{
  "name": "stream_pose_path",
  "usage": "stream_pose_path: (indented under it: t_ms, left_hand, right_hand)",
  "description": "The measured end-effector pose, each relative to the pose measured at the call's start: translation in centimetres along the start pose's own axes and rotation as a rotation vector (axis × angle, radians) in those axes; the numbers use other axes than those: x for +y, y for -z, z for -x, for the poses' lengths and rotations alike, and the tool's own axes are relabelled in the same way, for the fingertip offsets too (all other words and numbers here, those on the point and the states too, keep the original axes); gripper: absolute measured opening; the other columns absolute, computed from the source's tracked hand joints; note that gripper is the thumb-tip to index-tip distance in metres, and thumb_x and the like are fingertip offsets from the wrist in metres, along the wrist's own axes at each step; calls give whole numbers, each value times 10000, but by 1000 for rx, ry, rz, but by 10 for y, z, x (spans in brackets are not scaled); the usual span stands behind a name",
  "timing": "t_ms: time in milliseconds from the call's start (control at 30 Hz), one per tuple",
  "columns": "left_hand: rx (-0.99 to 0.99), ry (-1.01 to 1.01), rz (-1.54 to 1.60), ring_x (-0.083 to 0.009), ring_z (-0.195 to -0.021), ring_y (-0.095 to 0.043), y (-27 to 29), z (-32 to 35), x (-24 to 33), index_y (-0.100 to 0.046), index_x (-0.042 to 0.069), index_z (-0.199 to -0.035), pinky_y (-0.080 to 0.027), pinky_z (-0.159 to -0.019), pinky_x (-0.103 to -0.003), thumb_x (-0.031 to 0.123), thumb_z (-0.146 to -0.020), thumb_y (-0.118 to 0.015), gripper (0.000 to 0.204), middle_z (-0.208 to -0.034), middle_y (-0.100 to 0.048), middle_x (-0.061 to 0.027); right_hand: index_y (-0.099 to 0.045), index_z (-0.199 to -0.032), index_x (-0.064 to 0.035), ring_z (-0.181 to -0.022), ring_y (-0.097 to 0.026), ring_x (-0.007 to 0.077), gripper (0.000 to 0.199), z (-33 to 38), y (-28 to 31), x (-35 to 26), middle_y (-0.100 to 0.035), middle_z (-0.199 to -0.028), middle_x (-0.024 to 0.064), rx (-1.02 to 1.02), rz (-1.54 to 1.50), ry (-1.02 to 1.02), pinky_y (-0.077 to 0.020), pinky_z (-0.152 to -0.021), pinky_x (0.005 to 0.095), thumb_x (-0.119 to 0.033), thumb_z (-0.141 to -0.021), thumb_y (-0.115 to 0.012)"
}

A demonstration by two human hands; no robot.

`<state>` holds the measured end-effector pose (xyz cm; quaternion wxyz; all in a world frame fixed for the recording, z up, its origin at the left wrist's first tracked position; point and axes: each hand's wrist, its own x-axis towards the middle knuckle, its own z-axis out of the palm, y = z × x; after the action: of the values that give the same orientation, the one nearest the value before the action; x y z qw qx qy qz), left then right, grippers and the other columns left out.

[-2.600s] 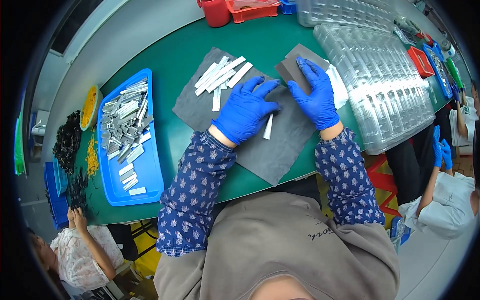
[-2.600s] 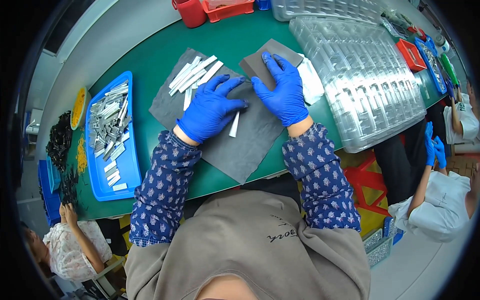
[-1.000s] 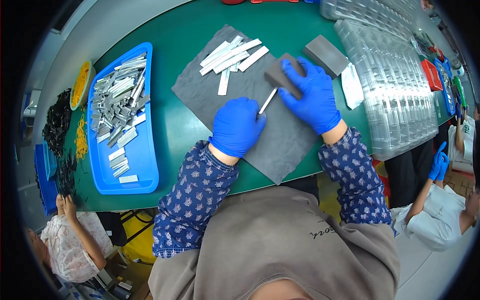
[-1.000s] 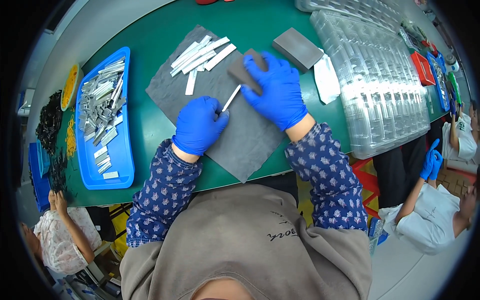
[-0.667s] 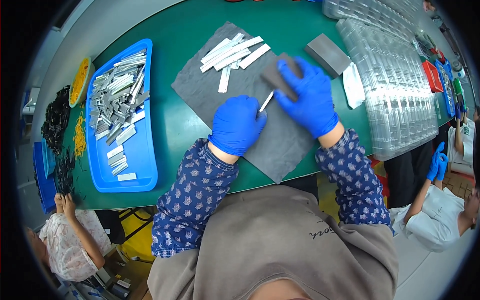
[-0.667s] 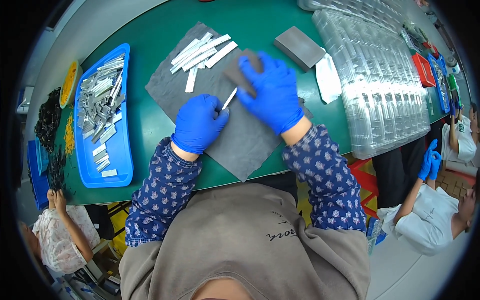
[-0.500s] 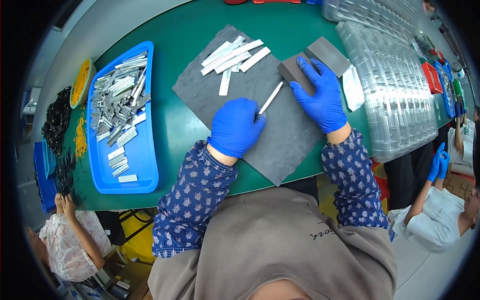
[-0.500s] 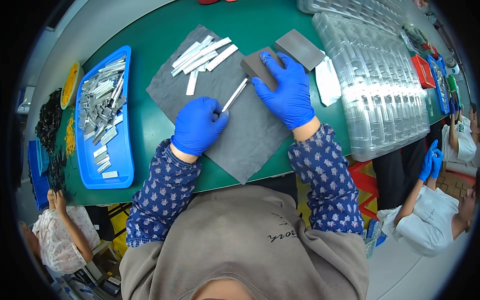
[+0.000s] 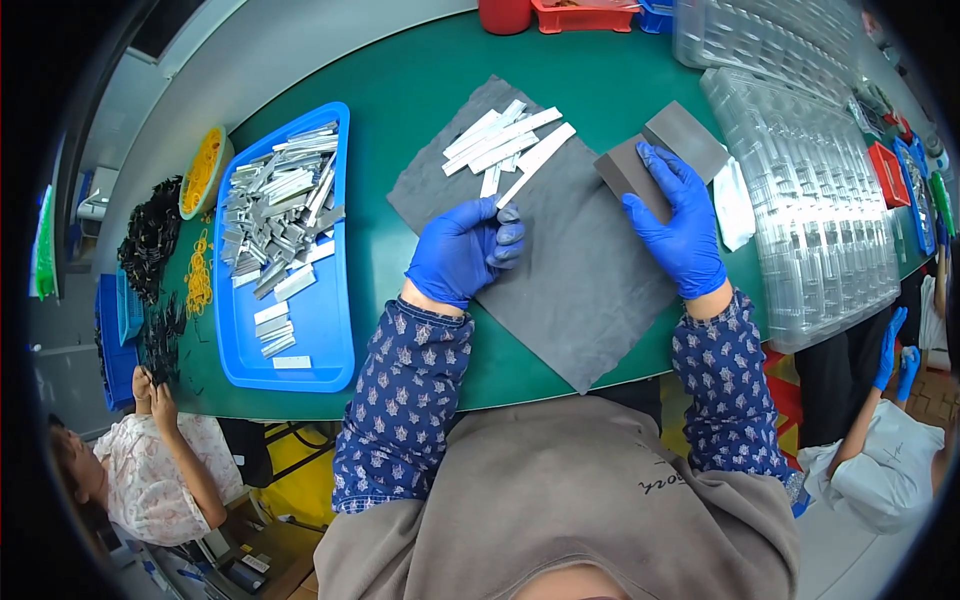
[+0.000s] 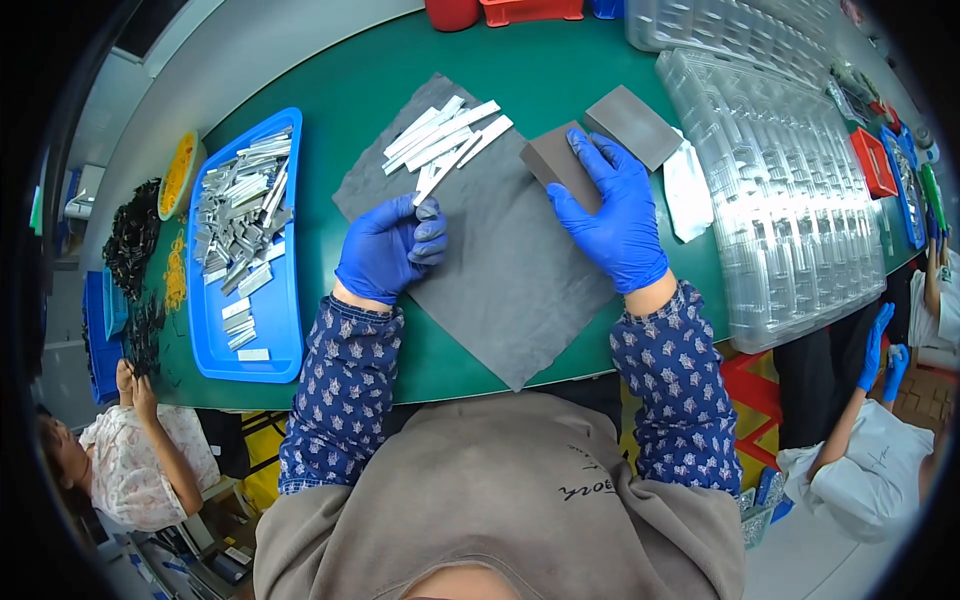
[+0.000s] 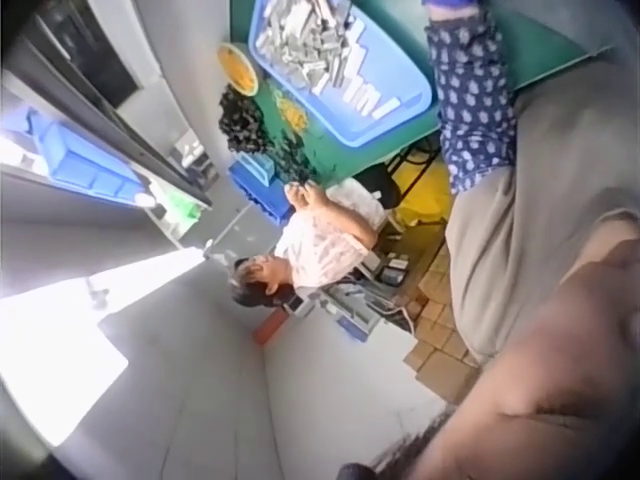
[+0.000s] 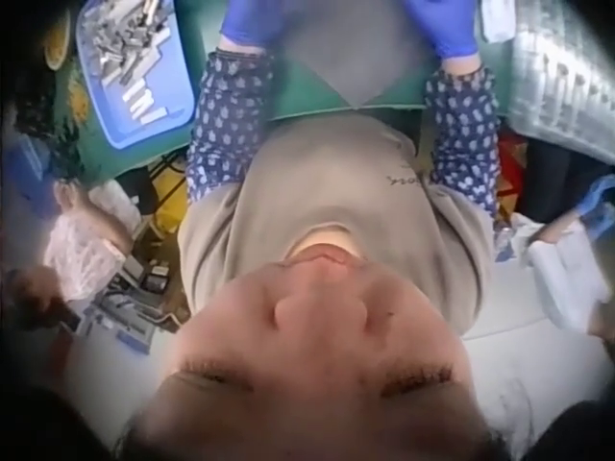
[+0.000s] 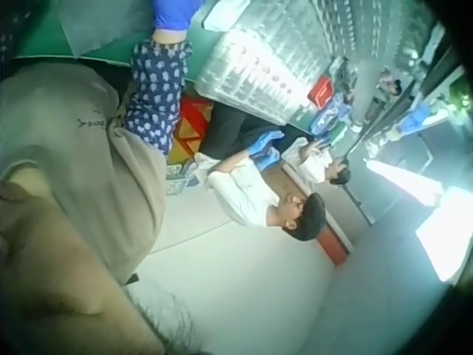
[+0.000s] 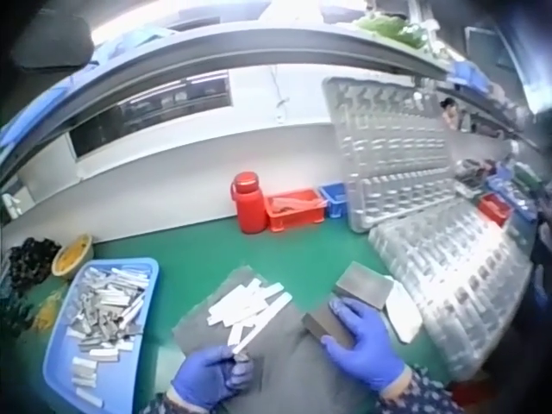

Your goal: Manually sanding and polishing small metal component strips using a sanding block at a factory workstation.

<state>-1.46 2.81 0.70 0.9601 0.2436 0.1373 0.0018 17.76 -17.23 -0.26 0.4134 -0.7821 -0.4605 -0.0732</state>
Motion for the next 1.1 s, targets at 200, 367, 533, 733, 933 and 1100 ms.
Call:
stream_pose_path:
  t_ms: [200, 367, 533, 733, 933, 1100]
  left_hand:
    - [-50, -36, 28, -154, -598, -405, -2, 2, 1, -563, 9, -866, -335, -544, -266, 235, -935, -475, 253, -715, -495, -74]
    - [4, -62, -56, -158, -583, -428, -4, 2, 6, -588, 15, -860, -345, -538, -263, 250, -924, -520, 253, -700, -523, -63]
    - [636, -250, -1035, -184, -574, -531, 2, 0, 23, -660, 19, -860, -405, -538, -290, 382, -866, -657, 363, -670, -593, -50]
    - [957, -644, -1611, -234, -634, -556, 6, 40, 36, -647, 18, -1113, -478, -637, -339, 335, -829, -708, 430, -691, -568, -106]
    - [1081, -837, -2193, -331, -1064, -568, 34, 169, 56, -647, 113, -1148, -450, -920, -415, 297, -807, -708, 393, -1091, -624, -143]
    - [1400, -146, -2177, -330, -934, -613, 100, 256, 72, -678, 54, -1014, -488, -824, -412, 269, -762, -743, 337, -1007, -636, -152]
  right_hand:
    - [-578, -1294, -69, -1176, -535, 321, 558, 1, -3, 0, -560, -1283, 167, -8, -4, 10, -416, -1011, 385, -181, -772, -740]
    - [-578, -1295, -71, -1173, -537, 321, 560, -1, -1, 0, -565, -1273, 169, -11, 1, 3, -416, -1011, 385, -183, -771, -741]
    - [-574, -1297, -63, -1185, -531, 318, 562, -4, -1, -4, -562, -1281, 171, -37, -13, 18, -410, -1021, 386, -177, -772, -741]
    - [-566, -1296, -38, -1205, -524, 301, 548, -4, -2, -4, -554, -1306, 161, -43, -52, 31, -392, -1048, 379, -126, -780, -729]
    - [-561, -1294, -30, -1205, -524, 297, 541, 2, -2, 4, -554, -1309, 149, -50, -72, 27, -391, -1051, 370, -120, -787, -727]
    - [-563, -1296, -38, -1201, -525, 296, 544, 0, -4, -3, -558, -1302, 153, -38, -95, 43, -394, -1048, 375, -139, -789, -734]
